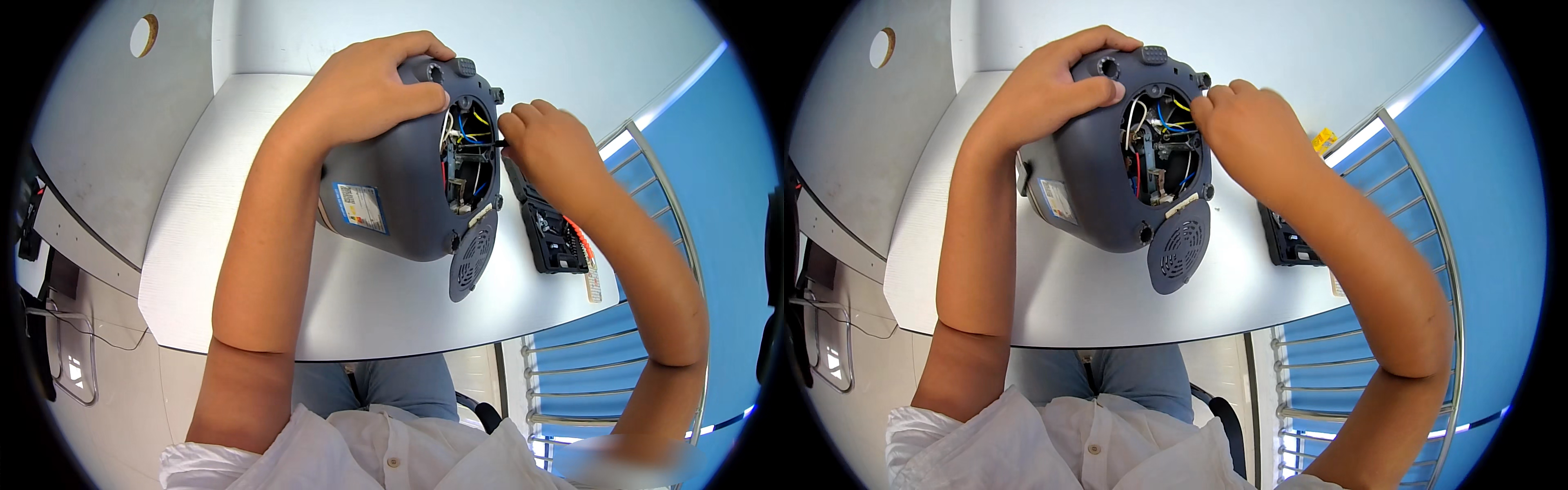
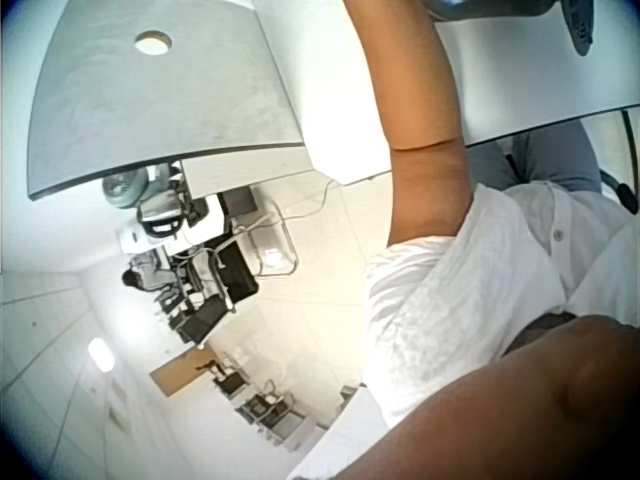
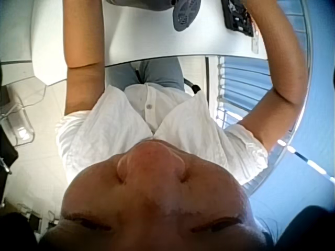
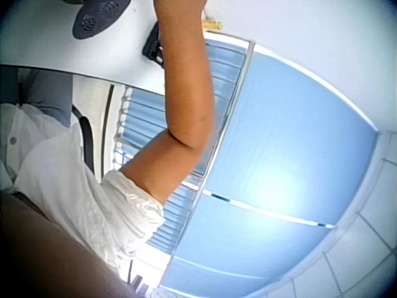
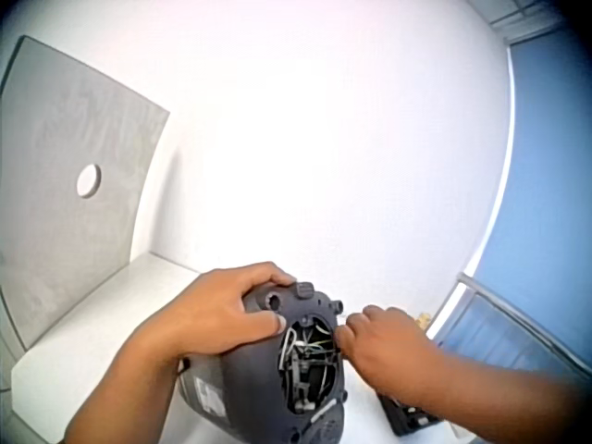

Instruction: The person uses a screwdriver to remove screws from the back panel of a gray electronic device. They then rotate the device to inspect the internal wiring and components before continuing to unscrew additional fasteners.

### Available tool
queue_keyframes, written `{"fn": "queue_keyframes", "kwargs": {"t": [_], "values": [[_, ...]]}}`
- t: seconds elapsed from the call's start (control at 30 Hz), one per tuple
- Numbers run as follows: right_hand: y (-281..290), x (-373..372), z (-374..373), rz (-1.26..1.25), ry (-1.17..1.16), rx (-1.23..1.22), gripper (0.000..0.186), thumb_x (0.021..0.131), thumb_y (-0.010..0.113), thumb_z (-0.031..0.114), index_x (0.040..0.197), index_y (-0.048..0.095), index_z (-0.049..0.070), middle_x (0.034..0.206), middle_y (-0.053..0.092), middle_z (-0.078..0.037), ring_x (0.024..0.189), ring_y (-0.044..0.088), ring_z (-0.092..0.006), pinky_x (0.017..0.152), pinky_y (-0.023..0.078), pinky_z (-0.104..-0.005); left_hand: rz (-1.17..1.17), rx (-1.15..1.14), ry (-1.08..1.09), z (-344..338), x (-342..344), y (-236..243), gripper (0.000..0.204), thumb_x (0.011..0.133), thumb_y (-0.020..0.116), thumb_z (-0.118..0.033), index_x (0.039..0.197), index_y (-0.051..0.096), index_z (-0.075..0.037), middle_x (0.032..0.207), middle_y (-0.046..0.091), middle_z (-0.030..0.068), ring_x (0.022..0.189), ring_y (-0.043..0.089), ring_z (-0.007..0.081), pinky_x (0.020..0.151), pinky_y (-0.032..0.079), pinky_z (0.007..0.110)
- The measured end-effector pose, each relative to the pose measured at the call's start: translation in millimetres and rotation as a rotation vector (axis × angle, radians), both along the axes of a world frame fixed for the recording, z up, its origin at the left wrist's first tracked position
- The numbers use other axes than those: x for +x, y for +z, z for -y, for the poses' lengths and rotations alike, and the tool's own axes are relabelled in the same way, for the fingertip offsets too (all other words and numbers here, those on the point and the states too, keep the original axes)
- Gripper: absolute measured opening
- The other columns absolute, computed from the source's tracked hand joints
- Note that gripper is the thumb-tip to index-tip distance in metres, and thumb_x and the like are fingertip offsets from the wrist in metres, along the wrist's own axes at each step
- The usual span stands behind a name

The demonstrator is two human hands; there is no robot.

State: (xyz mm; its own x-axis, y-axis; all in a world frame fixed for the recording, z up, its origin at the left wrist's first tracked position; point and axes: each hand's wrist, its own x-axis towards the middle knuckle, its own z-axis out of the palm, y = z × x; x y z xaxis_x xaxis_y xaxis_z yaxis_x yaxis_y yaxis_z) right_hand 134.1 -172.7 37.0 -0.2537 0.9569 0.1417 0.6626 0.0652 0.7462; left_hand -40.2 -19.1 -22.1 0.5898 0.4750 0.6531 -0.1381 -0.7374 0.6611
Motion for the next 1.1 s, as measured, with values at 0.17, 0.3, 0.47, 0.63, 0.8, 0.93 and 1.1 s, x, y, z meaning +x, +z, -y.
{"fn": "queue_keyframes", "kwargs": {"t": [0.17,0.3,0.47,0.63,0.8,0.93,1.1], "values": [[-7,2,2,0.076,0.035,0.023,0.013,0.076,0.063,0.010,0.088,0.058,0.006,0.080,0.061,-0.005,0.080,0.061,-0.0215,0.064,0.050,-0.0334,0.003,0.022,0.002,-2,-2,-1,0.043,0.072,0.062,-0.022,0.112,0.062,-0.005,0.098,0.065,0.0084,0.091,0.060,0.0180,0.084,0.047,0.030],[-7,-1,1,-0.141,-0.094,0.021,0.012,0.084,0.061,0.016,0.089,0.060,0.005,0.080,0.063,-0.010,0.080,0.063,-0.0259,0.065,0.051,-0.0364,0.010,0.021,0.005,-1,-2,-1,0.044,0.072,0.062,-0.023,0.112,0.061,-0.005,0.099,0.065,0.0082,0.091,0.059,0.0182,0.085,0.046,0.030],[4,-17,-5,-0.288,-0.408,-0.064,0.017,0.090,0.058,0.022,0.091,0.064,0.005,0.080,0.066,-0.014,0.079,0.066,-0.0306,0.067,0.052,-0.0402,-0.006,0.014,0.001,1,0,-1,0.045,0.071,0.062,-0.023,0.113,0.062,-0.005,0.100,0.064,0.0084,0.092,0.059,0.0183,0.085,0.046,0.030],[7,-21,-4,-0.292,-0.428,-0.034,0.019,0.089,0.059,0.024,0.089,0.066,0.006,0.079,0.066,-0.013,0.079,0.065,-0.0318,0.068,0.052,-0.0415,0.011,-0.011,-0.008,2,2,0,0.045,0.072,0.061,-0.023,0.114,0.061,-0.005,0.103,0.063,0.0085,0.095,0.058,0.0180,0.087,0.045,0.029],[31,-22,18,-0.519,-0.279,0.181,0.024,0.086,0.063,0.028,0.088,0.064,0.005,0.078,0.066,-0.013,0.077,0.064,-0.0323,0.066,0.049,-0.0409,0.040,-0.042,-0.096,-17,-9,-4,0.045,0.073,0.061,-0.024,0.115,0.061,-0.006,0.105,0.063,0.0078,0.098,0.056,0.0183,0.089,0.043,0.029],[5,53,37,-0.937,-0.453,0.339,0.030,0.085,0.065,0.032,0.085,0.064,0.002,0.077,0.065,-0.013,0.075,0.063,-0.0262,0.067,0.047,-0.0381,0.060,-0.085,-0.139,-30,-11,-6,0.044,0.074,0.061,-0.025,0.115,0.061,-0.008,0.105,0.061,0.0066,0.098,0.055,0.0175,0.089,0.042,0.029],[-129,150,31,-1.362,-0.447,0.342,0.026,0.087,0.063,0.026,0.089,0.064,0.000,0.070,0.062,-0.009,0.065,0.059,-0.0199,0.064,0.046,-0.0323,0.042,-0.244,-0.056,-37,-9,-7,0.044,0.075,0.056,-0.022,0.118,0.060,-0.009,0.110,0.060,0.0061,0.102,0.053,0.0169,0.093,0.038,0.026]]}}
